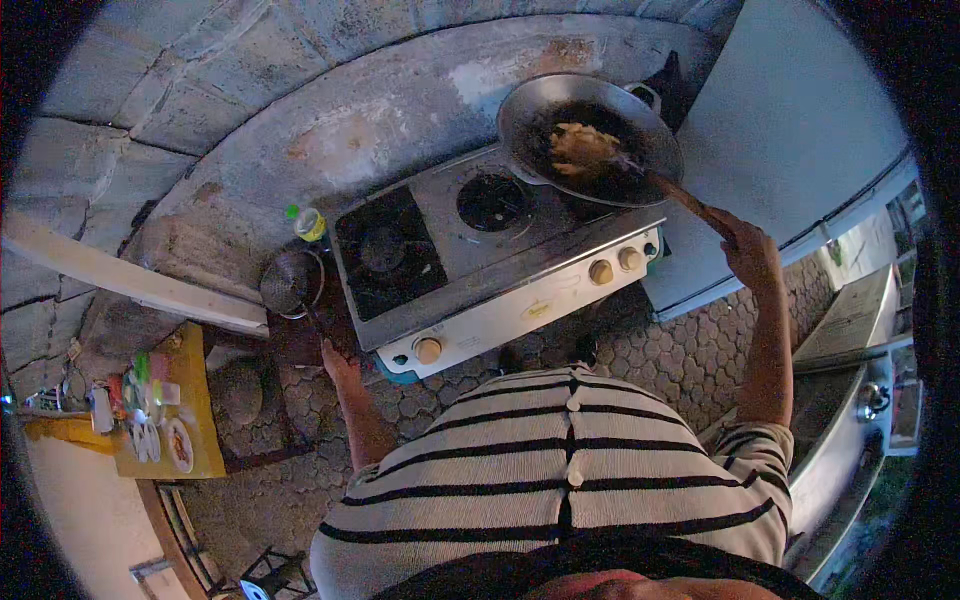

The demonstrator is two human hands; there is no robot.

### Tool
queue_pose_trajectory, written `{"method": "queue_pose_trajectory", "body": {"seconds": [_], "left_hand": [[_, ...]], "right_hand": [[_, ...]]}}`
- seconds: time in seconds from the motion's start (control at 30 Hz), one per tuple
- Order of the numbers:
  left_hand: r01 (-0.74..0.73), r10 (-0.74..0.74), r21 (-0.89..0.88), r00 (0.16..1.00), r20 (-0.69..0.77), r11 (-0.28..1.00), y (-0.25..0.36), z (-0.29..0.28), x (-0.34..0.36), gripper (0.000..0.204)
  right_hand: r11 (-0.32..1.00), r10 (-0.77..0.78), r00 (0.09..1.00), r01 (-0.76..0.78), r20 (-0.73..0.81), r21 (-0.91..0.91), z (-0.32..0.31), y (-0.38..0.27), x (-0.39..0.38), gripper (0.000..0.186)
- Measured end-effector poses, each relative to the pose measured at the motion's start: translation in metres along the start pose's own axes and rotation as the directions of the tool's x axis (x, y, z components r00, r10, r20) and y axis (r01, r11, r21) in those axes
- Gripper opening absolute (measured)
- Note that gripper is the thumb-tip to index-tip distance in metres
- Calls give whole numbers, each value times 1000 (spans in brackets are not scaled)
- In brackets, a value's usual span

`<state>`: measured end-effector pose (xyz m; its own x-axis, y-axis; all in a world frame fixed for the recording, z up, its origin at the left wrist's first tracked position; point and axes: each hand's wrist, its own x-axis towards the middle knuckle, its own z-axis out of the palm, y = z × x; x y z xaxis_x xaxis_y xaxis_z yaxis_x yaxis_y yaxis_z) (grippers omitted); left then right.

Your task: The recorder is frying pieces of food in a wok on a gas stove, then peels and cuts a fruit or vegetable at a nearby table.

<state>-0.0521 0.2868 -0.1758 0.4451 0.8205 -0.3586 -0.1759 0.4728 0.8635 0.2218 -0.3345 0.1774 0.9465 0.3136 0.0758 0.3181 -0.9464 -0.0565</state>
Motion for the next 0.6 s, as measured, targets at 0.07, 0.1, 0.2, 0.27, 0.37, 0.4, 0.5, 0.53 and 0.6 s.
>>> {"method": "queue_pose_trajectory", "body": {"seconds": [0.07, 0.1, 0.2, 0.27, 0.37, 0.4, 0.5, 0.53, 0.6], "left_hand": [[55, -54, -45, 998, 25, 997, 9, 13, -8, 38], [105, -102, -94, 994, 40, 990, 13, 19, -10, 33], [103, -126, -176, 983, -130, 979, 9, 0, 4, 27], [110, -135, -162, 979, -151, 981, 9, -2, 7, 27], [161, -183, -123, 965, -187, 979, 4, 29, 6, 25], [173, -193, -111, 960, -204, 979, 4, 33, 6, 25], [133, -168, -181, 967, -190, 974, 0, -20, 33, 29], [133, -167, -180, 967, -190, 975, -2, -21, 34, 29], [85, -116, -158, 974, -196, 984, -7, -12, 31, 35]], "right_hand": [[998, -17, 999, 20, -37, 68, 4, 3, 1, 50], [998, 52, 999, -52, -5, 40, 0, 0, 0, 50], [998, 25, 1000, -24, -13, 63, -9, -7, -2, 50], [994, -38, 998, 43, -51, 100, -8, -12, -5, 50], [999, -42, 998, 41, -47, -22, -7, -24, -7, 49], [997, 7, 1000, -9, -29, -79, -7, -25, -7, 48], [995, 12, 1000, -15, -26, -96, -22, -40, 0, 47], [996, 23, 999, -26, -32, -88, -25, -42, -1, 47], [998, -32, 994, 26, -108, -59, -6, -30, 10, 48]]}}
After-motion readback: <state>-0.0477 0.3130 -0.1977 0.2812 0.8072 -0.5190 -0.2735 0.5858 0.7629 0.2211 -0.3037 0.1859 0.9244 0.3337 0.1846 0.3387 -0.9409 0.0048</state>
